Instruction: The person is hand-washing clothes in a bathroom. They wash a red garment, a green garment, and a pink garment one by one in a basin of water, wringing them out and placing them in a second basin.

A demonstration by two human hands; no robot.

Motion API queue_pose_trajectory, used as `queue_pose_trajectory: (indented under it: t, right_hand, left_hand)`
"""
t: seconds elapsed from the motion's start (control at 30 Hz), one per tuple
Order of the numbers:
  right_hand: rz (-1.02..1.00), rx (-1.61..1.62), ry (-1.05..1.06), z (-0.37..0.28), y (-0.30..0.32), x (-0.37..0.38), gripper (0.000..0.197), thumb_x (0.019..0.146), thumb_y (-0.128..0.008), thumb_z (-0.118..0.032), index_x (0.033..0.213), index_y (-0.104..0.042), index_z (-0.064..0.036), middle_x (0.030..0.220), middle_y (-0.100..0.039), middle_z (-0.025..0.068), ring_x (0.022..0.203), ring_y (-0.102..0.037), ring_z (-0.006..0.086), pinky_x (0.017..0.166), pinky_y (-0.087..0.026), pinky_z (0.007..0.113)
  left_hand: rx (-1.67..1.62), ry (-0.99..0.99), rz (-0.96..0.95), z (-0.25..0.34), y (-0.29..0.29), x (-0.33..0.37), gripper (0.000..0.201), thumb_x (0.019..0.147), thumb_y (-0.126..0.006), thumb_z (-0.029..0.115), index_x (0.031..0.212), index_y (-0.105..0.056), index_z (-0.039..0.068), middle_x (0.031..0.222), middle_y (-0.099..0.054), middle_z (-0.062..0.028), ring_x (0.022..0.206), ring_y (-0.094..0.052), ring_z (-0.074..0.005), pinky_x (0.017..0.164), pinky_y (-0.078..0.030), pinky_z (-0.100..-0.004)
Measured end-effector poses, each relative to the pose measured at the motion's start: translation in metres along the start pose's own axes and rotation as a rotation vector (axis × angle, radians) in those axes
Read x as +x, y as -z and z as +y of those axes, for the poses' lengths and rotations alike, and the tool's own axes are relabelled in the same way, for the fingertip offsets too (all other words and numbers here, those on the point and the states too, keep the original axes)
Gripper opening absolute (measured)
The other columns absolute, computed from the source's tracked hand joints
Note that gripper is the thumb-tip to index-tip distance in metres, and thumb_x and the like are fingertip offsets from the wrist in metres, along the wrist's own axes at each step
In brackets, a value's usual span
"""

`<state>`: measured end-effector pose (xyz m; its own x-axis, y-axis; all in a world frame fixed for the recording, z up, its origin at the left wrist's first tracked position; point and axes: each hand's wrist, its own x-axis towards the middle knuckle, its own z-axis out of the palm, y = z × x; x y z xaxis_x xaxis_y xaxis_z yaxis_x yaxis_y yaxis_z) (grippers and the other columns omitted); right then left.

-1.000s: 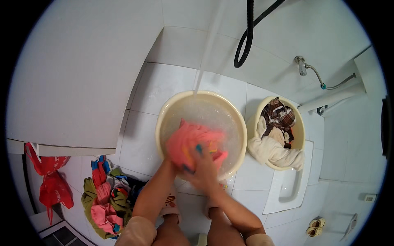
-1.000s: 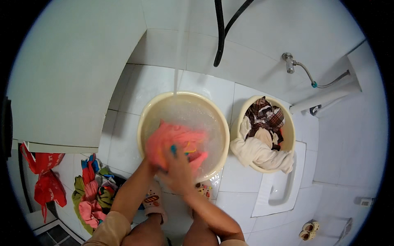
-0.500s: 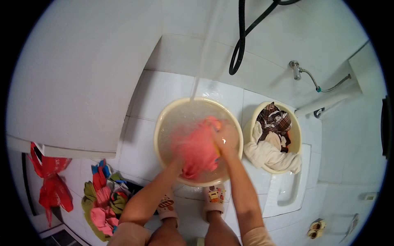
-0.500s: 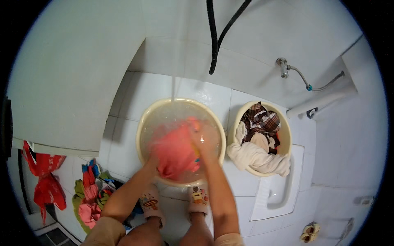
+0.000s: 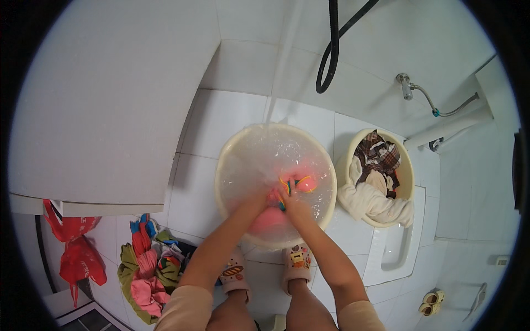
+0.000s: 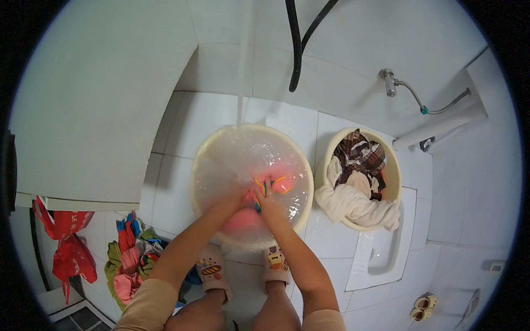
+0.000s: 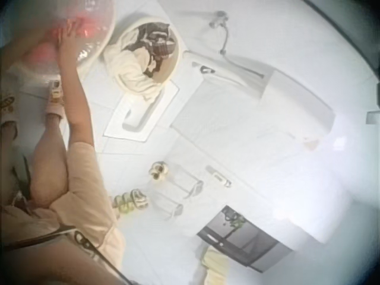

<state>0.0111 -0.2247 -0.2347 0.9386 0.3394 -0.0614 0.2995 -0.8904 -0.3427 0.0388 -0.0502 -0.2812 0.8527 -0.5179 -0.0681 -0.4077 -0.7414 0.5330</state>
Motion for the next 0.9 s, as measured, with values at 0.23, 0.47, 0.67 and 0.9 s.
queue_pose_trajectory:
  t: [0.23,0.47,0.67,0.9]
  right_hand:
    - [-0.050,1.159,-0.567,0.037,-0.026,-0.006,0.057,0.071,-0.057,-0.002,0.125,-0.041,-0.0062,0.126,-0.043,0.0142,0.108,-0.049,0.0270,0.086,-0.043,0.036]
    - [0.222,1.638,-0.477,-0.066,0.113,-0.045,0.051,0.068,-0.057,0.003,0.118,-0.048,-0.0041,0.120,-0.048,0.0090,0.114,-0.044,0.0223,0.093,-0.037,0.032]
    - [0.130,0.999,-0.009,-0.099,0.181,-0.074,0.048,0.069,-0.066,-0.011,0.115,-0.053,-0.0109,0.117,-0.047,0.0113,0.113,-0.045,0.0276,0.094,-0.037,0.034]
    - [0.517,0.284,0.093,-0.097,0.146,-0.042,0.034,0.060,-0.075,-0.023,0.089,-0.062,-0.0106,0.104,-0.055,0.0069,0.085,-0.058,0.0279,0.066,-0.049,0.037]
  left_hand:
    - [-0.973,0.870,-0.339,0.004,0.013,0.010,0.045,0.079,-0.060,0.034,0.117,-0.052,0.012,0.113,-0.054,-0.0113,0.106,-0.050,-0.0253,0.083,-0.045,-0.0398]
    - [-2.024,0.739,-0.062,0.075,0.062,-0.006,0.061,0.086,-0.039,0.057,0.124,-0.044,0.010,0.119,-0.051,-0.0088,0.106,-0.052,-0.0230,0.092,-0.042,-0.0393]
    - [-2.273,0.278,0.009,0.121,0.124,0.027,0.063,0.088,-0.029,0.061,0.119,-0.046,0.009,0.118,-0.051,-0.0101,0.106,-0.051,-0.0255,0.091,-0.043,-0.0384]
    - [-2.377,-0.017,-0.322,0.147,0.149,0.028,0.048,0.092,-0.030,0.049,0.111,-0.050,0.009,0.104,-0.055,-0.0073,0.087,-0.054,-0.0225,0.080,-0.046,-0.0350]
